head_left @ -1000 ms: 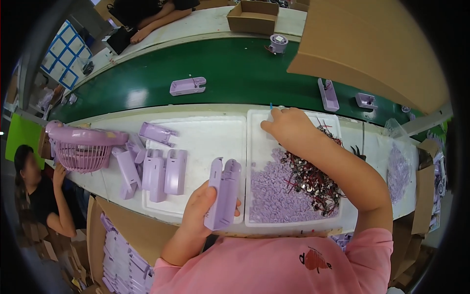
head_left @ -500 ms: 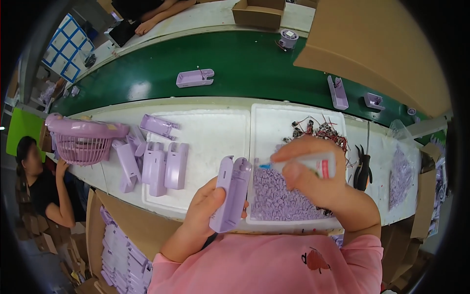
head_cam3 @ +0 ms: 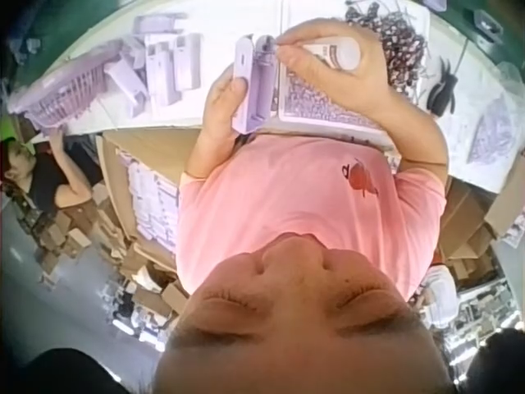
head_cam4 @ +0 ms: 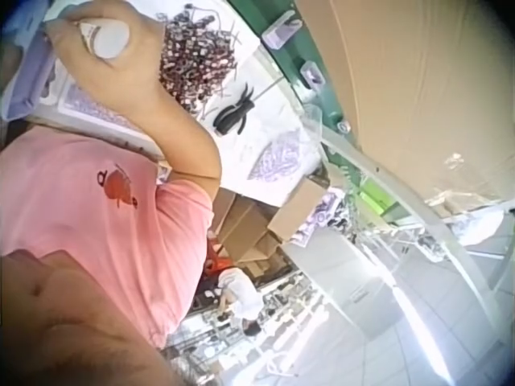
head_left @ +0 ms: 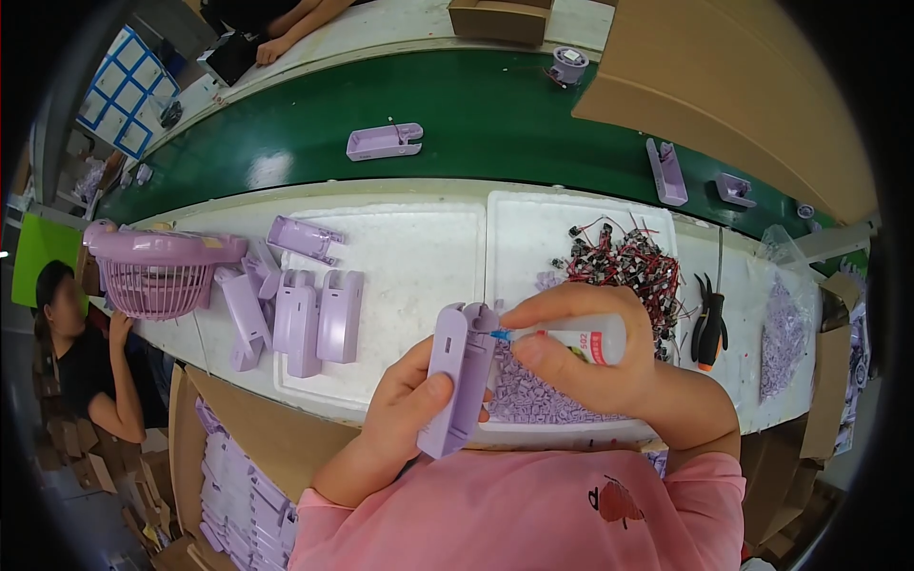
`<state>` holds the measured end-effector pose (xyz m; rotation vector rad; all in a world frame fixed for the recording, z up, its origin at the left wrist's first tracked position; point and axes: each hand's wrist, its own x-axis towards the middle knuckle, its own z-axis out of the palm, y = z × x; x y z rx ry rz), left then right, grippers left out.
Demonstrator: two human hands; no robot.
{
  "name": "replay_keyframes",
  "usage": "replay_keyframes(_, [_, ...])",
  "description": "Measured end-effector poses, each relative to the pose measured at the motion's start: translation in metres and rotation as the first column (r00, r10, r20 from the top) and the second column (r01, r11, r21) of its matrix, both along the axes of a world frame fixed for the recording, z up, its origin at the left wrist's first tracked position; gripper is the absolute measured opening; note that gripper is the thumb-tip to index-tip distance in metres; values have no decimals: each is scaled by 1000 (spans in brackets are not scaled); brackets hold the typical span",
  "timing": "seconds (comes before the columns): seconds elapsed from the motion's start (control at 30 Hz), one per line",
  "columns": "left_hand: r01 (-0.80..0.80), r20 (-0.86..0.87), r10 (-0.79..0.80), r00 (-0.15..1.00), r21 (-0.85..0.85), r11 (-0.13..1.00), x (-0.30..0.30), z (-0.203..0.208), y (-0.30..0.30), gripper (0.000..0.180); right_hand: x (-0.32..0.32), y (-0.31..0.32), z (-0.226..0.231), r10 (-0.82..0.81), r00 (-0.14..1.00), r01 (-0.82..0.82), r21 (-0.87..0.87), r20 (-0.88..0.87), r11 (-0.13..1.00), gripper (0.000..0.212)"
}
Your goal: The person assembles electronic components by inserting wire harnesses into purple plastic housings and applying adhesive from a glue bottle.
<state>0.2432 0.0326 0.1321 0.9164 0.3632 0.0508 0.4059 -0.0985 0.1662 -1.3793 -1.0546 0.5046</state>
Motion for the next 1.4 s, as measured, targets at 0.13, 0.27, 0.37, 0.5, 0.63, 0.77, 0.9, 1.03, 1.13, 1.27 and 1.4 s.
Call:
replay_keyframes(0.13, [10, 10, -10, 1000, 9, 1000, 0, 1, 0, 57, -1, 0, 0, 4, 1000, -4, 2, -3, 1000, 18])
replay_keyframes(0.27, [3, 21, -3, 1000, 16, 1000, 0, 1, 0, 57, -1, 0, -1, 13, 1000, -13, 15, -21, 1000, 18])
replay_keyframes(0.37, [18, 27, -18, 999, 10, 1000, -1, -3, 1, 56, -1, -2, -1, 28, 999, -28, -3, -22, 1000, 17])
replay_keyframes(0.5, [6, 18, -7, 1000, 29, 1000, 1, -1, -1, 57, 6, -2, 0, 7, 997, -6, -10, 75, 1000, 18])
replay_keyframes(0.63, [-84, 125, 75, 989, 69, 994, 4, -4, -6, 57, 45, 22, -10, -191, 791, 259, -35, 581, 965, 18])
replay_keyframes(0.77, [-39, 111, 42, 993, -24, 999, 2, -15, -1, 43, 89, 50, -42, 157, 582, 339, -414, 798, 845, 29])
replay_keyframes(0.9, [-91, 116, 106, 988, -130, 987, 3, -28, 9, 48, 99, 55, -61, 366, 458, 307, -531, 810, 790, 32])
replay_keyframes(1.03, [-63, 374, 157, 914, -251, 966, 2, -25, 8, 92, 83, 43, -48, 370, 414, 302, -509, 832, 806, 19])
replay_keyframes(1.13, [132, 534, 10, 845, -227, 965, 0, -33, 19, 86, 64, 32, -56, 360, 532, 38, -446, 767, 894, 10])
replay_keyframes(1.27, [78, 449, -20, 893, -111, 991, 7, -23, 15, 74, 43, 29, -71, 461, 416, -22, -499, 783, 867, 4])
replay_keyframes(1.4, [5, 348, 106, 931, -304, 953, 4, -30, 11, 64, 41, 29, -75, 439, 384, 23, -484, 812, 875, 5])
